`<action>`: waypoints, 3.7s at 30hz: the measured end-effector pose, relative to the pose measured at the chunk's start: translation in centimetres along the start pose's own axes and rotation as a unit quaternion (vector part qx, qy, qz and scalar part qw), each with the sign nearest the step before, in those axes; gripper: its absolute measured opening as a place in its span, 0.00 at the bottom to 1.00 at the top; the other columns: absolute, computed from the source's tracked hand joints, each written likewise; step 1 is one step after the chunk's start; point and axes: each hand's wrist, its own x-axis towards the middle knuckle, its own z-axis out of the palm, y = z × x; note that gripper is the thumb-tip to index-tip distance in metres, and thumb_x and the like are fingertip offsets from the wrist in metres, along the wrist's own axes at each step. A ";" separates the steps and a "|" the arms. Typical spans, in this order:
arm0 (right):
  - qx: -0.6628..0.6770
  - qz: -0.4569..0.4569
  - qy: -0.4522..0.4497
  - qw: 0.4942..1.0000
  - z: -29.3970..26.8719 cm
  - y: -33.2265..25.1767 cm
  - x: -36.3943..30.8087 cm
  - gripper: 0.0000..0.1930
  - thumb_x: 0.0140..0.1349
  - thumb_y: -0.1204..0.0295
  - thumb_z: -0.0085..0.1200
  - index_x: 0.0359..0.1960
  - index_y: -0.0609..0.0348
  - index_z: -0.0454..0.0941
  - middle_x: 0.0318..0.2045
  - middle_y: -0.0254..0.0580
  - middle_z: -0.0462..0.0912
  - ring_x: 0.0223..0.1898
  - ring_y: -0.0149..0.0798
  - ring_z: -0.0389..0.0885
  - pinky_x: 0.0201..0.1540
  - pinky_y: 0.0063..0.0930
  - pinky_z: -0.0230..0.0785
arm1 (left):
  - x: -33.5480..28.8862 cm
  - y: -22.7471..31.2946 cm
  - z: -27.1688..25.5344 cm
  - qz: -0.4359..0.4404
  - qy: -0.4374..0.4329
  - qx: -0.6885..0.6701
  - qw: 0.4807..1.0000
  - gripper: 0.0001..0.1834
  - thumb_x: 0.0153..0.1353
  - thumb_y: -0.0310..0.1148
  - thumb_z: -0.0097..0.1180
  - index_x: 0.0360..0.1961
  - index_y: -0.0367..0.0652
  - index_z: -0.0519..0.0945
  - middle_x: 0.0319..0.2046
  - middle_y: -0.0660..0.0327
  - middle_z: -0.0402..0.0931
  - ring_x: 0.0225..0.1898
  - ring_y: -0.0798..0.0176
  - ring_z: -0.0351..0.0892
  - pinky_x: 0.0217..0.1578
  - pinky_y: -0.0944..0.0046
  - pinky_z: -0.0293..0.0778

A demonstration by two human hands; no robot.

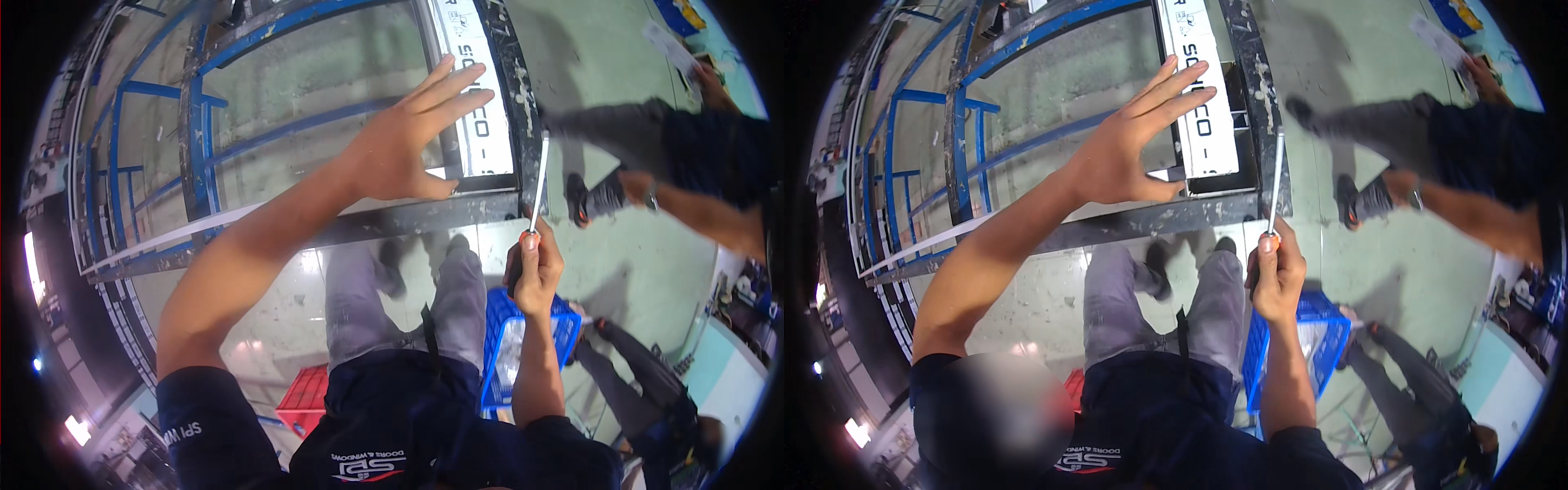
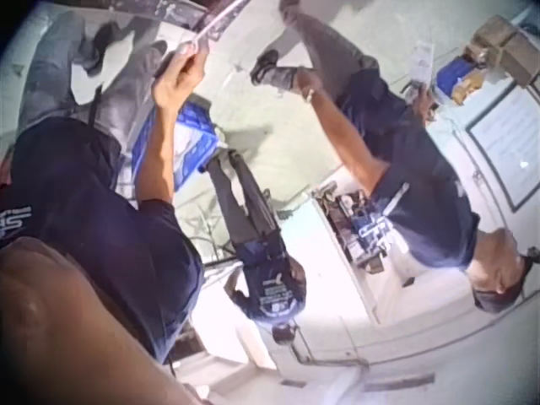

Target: Assembling a window frame by securing corner brackets and profiles using a screwdriver.

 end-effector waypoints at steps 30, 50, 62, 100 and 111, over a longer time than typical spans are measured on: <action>-0.047 -0.184 0.472 0.861 13.7 -3.9 5.2 0.23 0.82 0.60 0.42 0.49 0.70 0.84 0.39 0.42 0.86 0.44 0.33 0.81 0.53 0.26 0.69 | -16.0 -3.8 -15.0 -0.269 -0.105 -0.229 0.929 0.19 0.69 0.27 0.58 0.59 0.32 0.79 0.40 0.64 0.81 0.38 0.73 0.76 0.44 0.71 0.71; -0.049 -0.148 0.477 0.865 15.7 -0.3 7.0 0.30 0.81 0.51 0.43 0.43 0.71 0.83 0.31 0.31 0.81 0.37 0.25 0.71 0.42 0.22 0.65 | -16.4 -4.0 -12.1 -0.300 -0.105 -0.273 0.908 0.19 0.70 0.29 0.57 0.59 0.31 0.79 0.41 0.65 0.81 0.40 0.74 0.74 0.44 0.73 0.69; -0.034 -0.188 0.496 0.847 15.8 0.0 7.6 0.27 0.80 0.54 0.43 0.45 0.69 0.85 0.31 0.32 0.83 0.38 0.28 0.76 0.42 0.25 0.68 | -16.1 -2.8 -11.8 -0.168 -0.102 -0.157 0.968 0.26 0.67 0.34 0.62 0.61 0.28 0.76 0.40 0.60 0.81 0.37 0.69 0.76 0.40 0.70 0.71; -0.101 -0.252 0.208 0.940 8.5 -1.2 3.9 0.26 0.49 0.77 0.63 0.54 0.67 0.81 0.39 0.53 0.88 0.31 0.48 0.86 0.36 0.35 0.78 | -15.6 -3.0 -9.1 -0.200 -0.091 -0.017 0.976 0.28 0.75 0.55 0.54 0.52 0.34 0.76 0.30 0.71 0.68 0.30 0.75 0.64 0.31 0.71 0.61; -0.066 -0.422 0.118 0.897 4.6 1.6 5.6 0.08 0.59 0.75 0.66 0.38 0.64 0.82 0.26 0.46 0.87 0.25 0.41 0.87 0.29 0.33 0.79 | -15.5 -2.7 -8.9 -0.173 -0.101 0.068 0.977 0.29 0.76 0.50 0.48 0.57 0.29 0.76 0.47 0.56 0.81 0.49 0.64 0.78 0.53 0.63 0.72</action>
